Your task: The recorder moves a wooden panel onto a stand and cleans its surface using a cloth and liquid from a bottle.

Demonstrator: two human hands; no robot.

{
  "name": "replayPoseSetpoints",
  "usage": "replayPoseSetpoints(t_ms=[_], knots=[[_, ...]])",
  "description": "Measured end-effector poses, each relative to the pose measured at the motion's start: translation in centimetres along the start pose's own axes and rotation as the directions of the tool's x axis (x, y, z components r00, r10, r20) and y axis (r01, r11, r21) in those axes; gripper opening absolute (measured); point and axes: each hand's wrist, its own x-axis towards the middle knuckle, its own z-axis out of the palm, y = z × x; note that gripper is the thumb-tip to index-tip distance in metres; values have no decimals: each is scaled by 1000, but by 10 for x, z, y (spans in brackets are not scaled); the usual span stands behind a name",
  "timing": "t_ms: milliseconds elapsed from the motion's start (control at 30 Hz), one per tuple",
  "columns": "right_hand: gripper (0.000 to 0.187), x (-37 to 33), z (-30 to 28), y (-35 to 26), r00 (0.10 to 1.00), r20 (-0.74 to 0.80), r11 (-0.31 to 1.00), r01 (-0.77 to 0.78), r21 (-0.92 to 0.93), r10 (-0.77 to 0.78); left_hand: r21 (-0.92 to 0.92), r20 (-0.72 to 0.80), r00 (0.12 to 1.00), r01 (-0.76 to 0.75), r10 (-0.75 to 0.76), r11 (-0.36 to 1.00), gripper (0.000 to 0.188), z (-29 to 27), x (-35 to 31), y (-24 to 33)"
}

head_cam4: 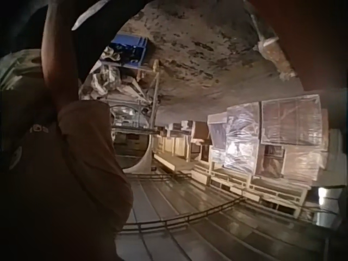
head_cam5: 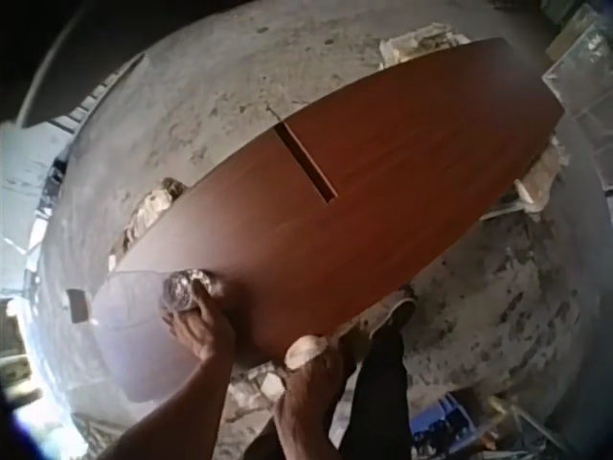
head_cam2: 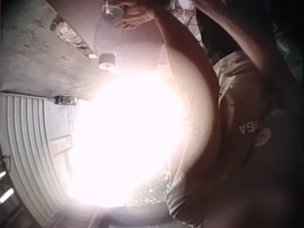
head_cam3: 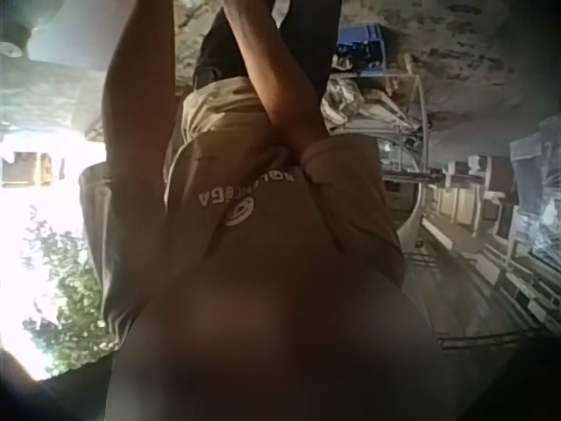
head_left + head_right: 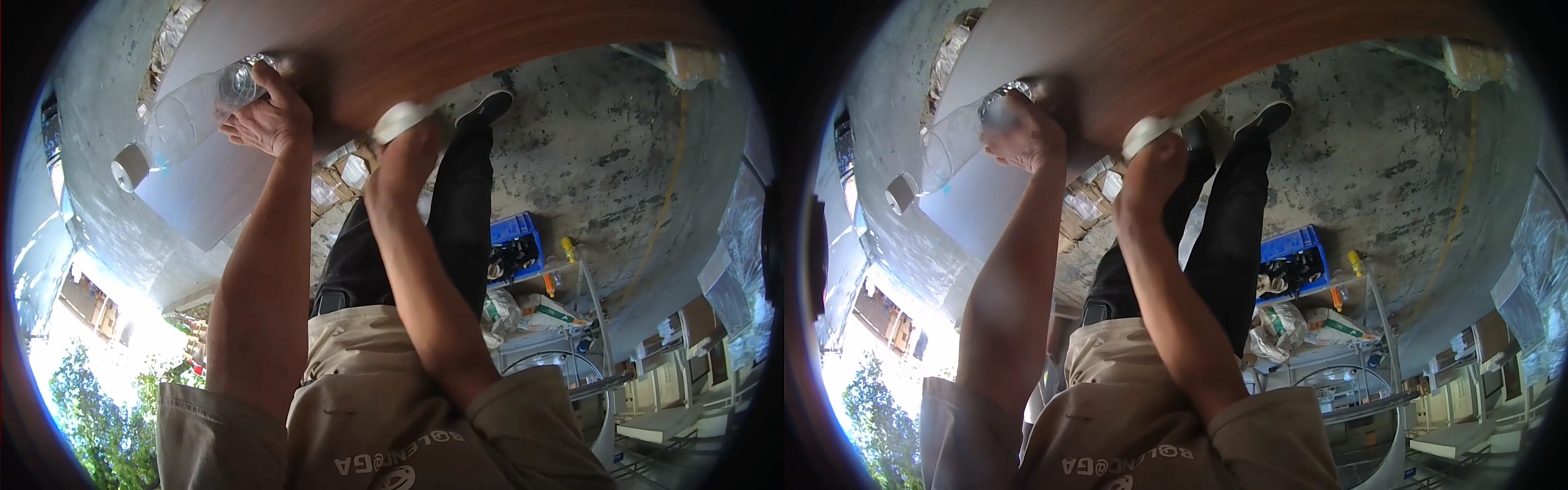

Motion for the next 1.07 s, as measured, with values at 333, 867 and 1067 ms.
replayPoseSetpoints(t_ms=[333,867,1067], knots=[[27,5,6,0,987,9,986,160,52,-161,-22,-26,1000,7,-7,1000,109,0,-1,0],[14,4,10,12,980,-66,982,187,-38,-189,100,-23,998,54,-52,994,116,5,3,-7],[28,80,27,-108,943,-13,920,326,218,-332,180,-7,1000,13,-12,984,104,18,6,6]])
